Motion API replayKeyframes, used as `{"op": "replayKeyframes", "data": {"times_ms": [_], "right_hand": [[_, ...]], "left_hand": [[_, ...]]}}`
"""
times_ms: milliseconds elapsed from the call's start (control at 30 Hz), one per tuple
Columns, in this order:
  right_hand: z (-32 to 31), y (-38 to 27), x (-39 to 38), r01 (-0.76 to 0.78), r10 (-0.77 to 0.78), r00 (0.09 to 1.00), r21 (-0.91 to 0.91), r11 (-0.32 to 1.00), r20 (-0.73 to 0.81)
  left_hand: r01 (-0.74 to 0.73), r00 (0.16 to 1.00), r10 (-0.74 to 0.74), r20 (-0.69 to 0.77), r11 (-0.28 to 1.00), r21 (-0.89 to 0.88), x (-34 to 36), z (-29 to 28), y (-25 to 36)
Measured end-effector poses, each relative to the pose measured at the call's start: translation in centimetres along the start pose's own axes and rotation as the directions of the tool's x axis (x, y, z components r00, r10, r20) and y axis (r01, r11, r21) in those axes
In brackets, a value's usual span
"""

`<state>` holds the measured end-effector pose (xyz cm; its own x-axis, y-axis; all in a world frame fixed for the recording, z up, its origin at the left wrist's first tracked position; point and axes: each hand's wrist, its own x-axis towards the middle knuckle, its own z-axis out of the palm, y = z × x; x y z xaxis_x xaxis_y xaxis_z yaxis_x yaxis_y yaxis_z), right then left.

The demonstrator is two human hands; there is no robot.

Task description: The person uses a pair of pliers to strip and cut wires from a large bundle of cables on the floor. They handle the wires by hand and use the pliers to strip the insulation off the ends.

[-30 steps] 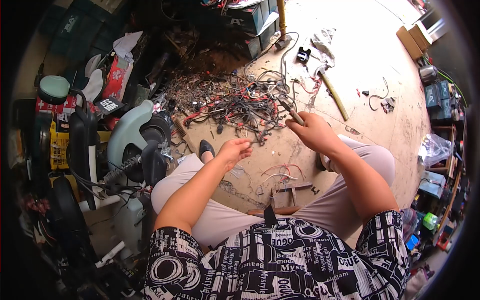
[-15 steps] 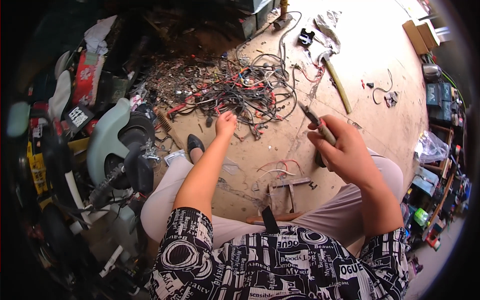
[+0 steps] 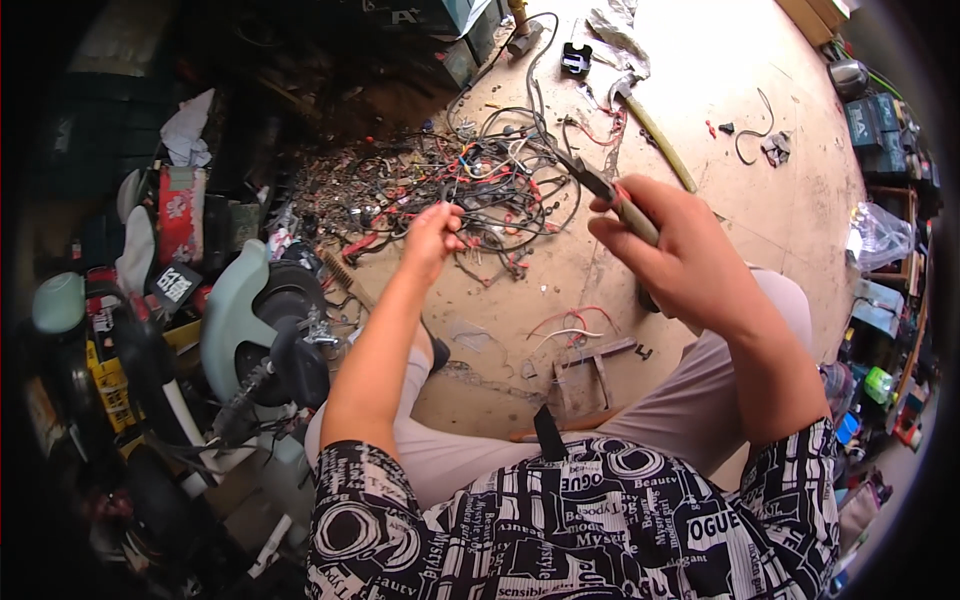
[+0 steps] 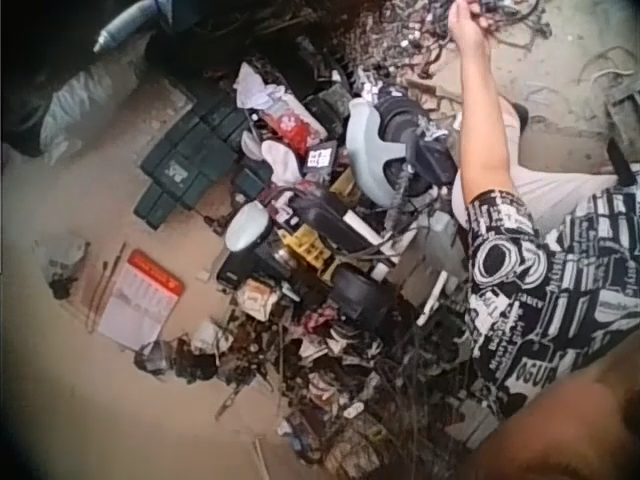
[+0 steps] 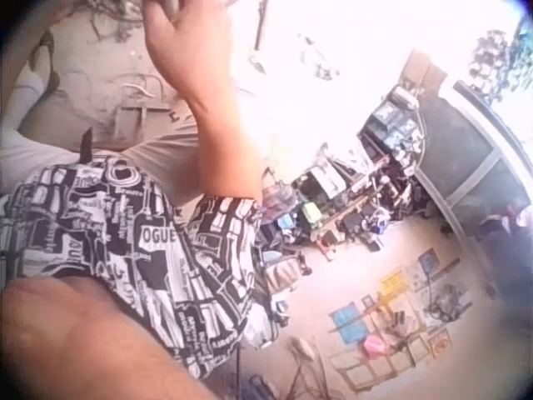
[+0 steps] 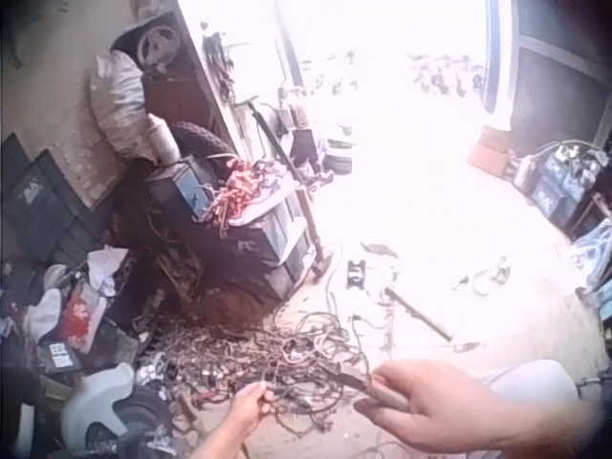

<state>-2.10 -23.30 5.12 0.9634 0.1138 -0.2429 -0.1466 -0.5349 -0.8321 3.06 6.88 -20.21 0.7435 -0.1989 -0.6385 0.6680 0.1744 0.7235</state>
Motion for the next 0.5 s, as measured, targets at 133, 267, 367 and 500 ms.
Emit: {"op": "replayKeyframes", "data": {"times_ms": [133,267,367,500], "right_hand": [[0.2,-0.2,-0.5,0.067,-0.066,0.998,0.066,0.996,-0.022],[-0.6,-0.8,-1.7,0.058,-0.065,0.997,0.188,0.98,0.033],[-1.0,-1.1,-2.2,-0.014,-0.005,0.996,0.201,0.979,0.091],[-0.6,1.1,-1.6,0.088,-0.078,0.995,0.184,0.979,-0.058]], "left_hand": [[-0.167,0.985,0.167,-0.045,0.986,0.006,-5.4,-0.9,8.2],[-0.194,0.964,0.205,-0.17,0.978,0.074,-6.4,-2.0,8.9],[-0.163,0.951,0.203,-0.232,0.97,0.18,-4.5,-2.8,6.8],[-0.096,0.912,0.213,-0.35,0.941,0.325,0.7,-3.7,2.9]]}}
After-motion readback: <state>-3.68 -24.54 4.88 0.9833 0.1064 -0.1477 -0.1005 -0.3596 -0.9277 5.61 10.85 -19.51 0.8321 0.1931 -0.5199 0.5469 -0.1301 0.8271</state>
